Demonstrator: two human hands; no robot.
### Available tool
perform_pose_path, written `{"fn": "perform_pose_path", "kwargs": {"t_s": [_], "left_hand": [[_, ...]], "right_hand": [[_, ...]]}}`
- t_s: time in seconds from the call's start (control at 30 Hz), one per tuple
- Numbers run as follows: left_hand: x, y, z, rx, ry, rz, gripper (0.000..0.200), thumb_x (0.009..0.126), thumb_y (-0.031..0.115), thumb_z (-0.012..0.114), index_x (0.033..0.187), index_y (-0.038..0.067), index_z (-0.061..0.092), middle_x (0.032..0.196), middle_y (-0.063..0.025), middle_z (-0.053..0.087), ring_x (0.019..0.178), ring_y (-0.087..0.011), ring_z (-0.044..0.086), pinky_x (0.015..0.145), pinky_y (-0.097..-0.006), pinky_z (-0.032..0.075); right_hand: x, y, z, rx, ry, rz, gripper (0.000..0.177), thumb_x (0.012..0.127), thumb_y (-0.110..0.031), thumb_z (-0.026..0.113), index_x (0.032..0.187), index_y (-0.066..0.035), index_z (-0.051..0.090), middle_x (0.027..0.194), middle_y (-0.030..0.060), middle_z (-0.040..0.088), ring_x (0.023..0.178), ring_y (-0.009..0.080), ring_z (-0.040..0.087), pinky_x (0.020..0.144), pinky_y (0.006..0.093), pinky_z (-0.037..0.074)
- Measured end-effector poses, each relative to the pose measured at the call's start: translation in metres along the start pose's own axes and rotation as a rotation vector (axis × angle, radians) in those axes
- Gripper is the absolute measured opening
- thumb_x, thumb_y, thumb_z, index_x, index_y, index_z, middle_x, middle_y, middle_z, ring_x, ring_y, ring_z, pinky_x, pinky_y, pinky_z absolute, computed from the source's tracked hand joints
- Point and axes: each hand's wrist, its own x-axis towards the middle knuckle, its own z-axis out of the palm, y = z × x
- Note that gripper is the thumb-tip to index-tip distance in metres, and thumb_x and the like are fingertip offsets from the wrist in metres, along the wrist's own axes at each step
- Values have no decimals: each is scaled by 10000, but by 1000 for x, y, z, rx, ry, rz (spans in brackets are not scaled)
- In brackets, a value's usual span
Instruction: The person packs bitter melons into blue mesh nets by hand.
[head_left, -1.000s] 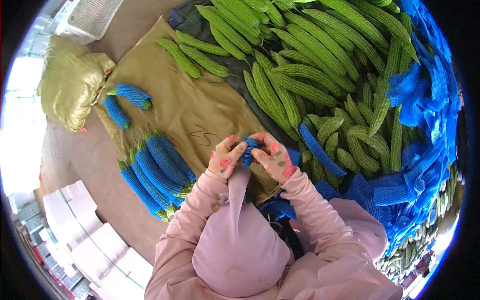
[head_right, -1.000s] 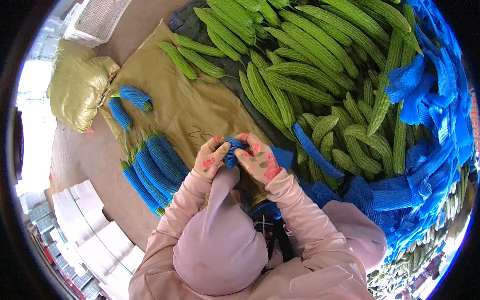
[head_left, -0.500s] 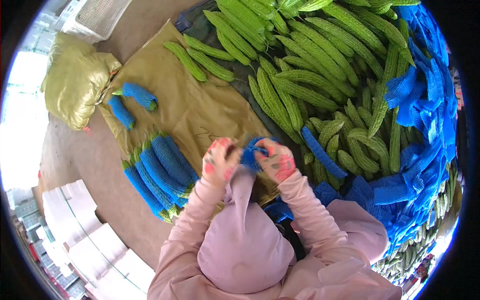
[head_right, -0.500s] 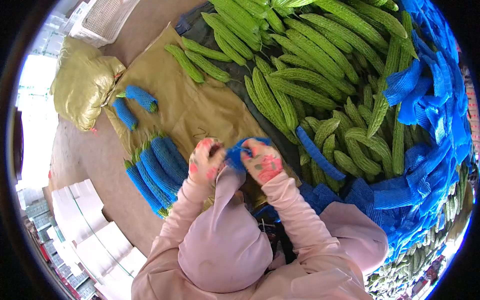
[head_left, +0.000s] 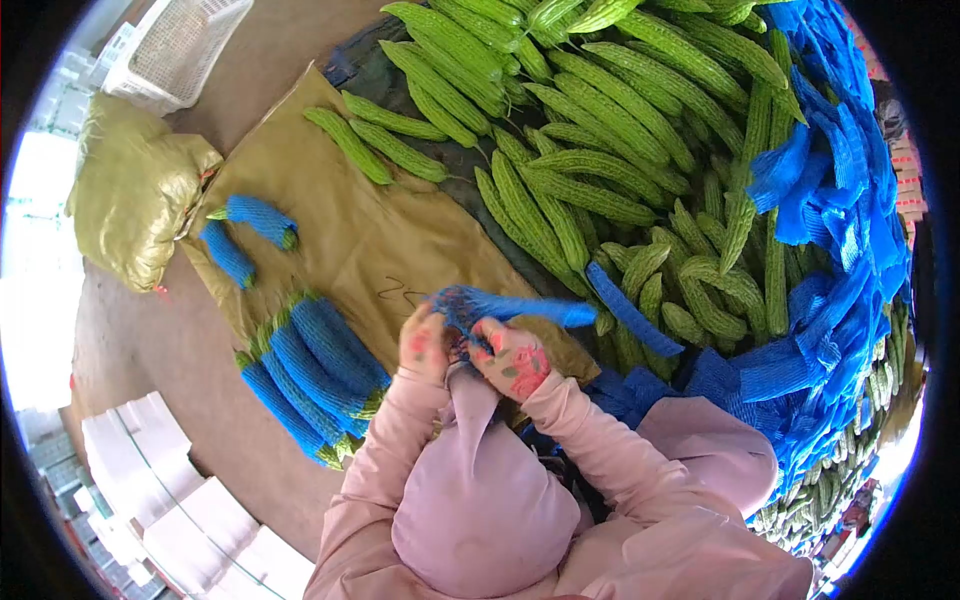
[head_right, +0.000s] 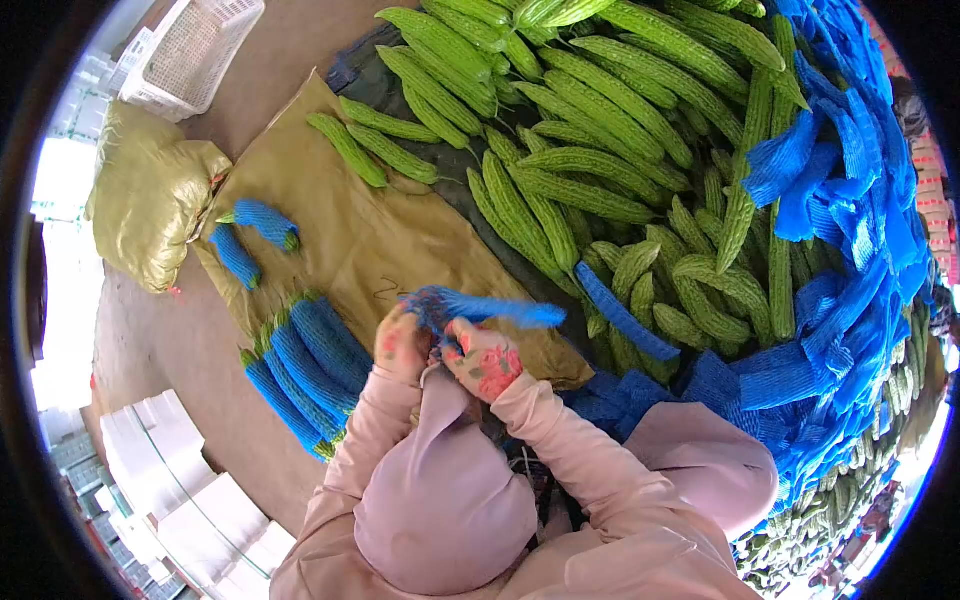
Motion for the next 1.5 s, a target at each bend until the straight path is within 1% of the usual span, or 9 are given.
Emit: {"fn": "perform_pose_path", "kwargs": {"t_s": [0.17,0.27,0.4,0.57,0.67,0.73,0.93,1.23,1.5], "left_hand": [[4,-8,-1,-302,-44,-15,342,896,90,476,1204,-47,532,1125,-155,625,1058,-305,595,965,-392,458],[-16,0,13,1011,-182,197,249,921,129,478,1085,-2,611,1058,-160,643,996,-258,620,871,-342,480],[6,-8,2,637,-278,11,209,898,163,537,1022,13,612,977,-140,656,929,-249,630,802,-346,493],[19,-6,15,584,6,339,250,833,182,620,1014,10,619,973,-167,647,888,-309,627,779,-369,491],[5,-1,25,1291,-171,555,231,914,141,524,1108,27,574,1018,-85,633,895,-239,603,823,-328,482],[20,-53,-17,626,-191,213,230,922,146,503,1120,46,565,1039,-82,626,934,-238,601,830,-338,487],[30,-1,-14,1057,-428,520,288,857,145,538,1126,52,580,1061,-104,627,984,-244,597,865,-340,485],[26,-17,-21,653,-267,227,412,749,176,646,1129,25,592,1110,-134,614,1055,-294,574,920,-364,454],[12,53,6,1437,-326,760,456,764,177,634,1181,6,569,1180,-157,589,1099,-306,555,977,-390,421]], "right_hand": [[1,10,6,102,68,-209,137,840,-151,620,946,-69,595,827,158,626,796,295,624,695,376,482],[7,-19,-23,988,-61,94,142,886,-157,612,940,-26,610,837,15,594,817,91,536,734,260,444],[-4,-35,-34,474,-287,-117,129,906,-141,590,963,-29,617,907,-11,617,804,80,544,725,230,445],[-10,-26,-26,997,54,148,107,910,-151,597,961,-59,618,851,-25,609,743,58,530,672,211,429],[-10,-31,-22,1028,187,71,87,919,-86,580,990,-58,621,865,-46,596,767,32,514,684,197,432],[-11,-32,-18,822,122,-65,92,887,-85,610,958,-28,623,843,21,629,768,111,581,682,255,466],[-13,-18,-13,216,-89,-125,198,832,-175,646,980,-49,614,908,207,648,819,363,645,687,396,510],[0,-51,-20,523,-46,-416,164,785,-40,679,939,-30,625,834,123,612,782,291,623,679,333,493],[-17,-21,23,320,-163,-497,159,815,-205,641,938,-106,628,749,73,605,704,263,552,713,364,418]]}}
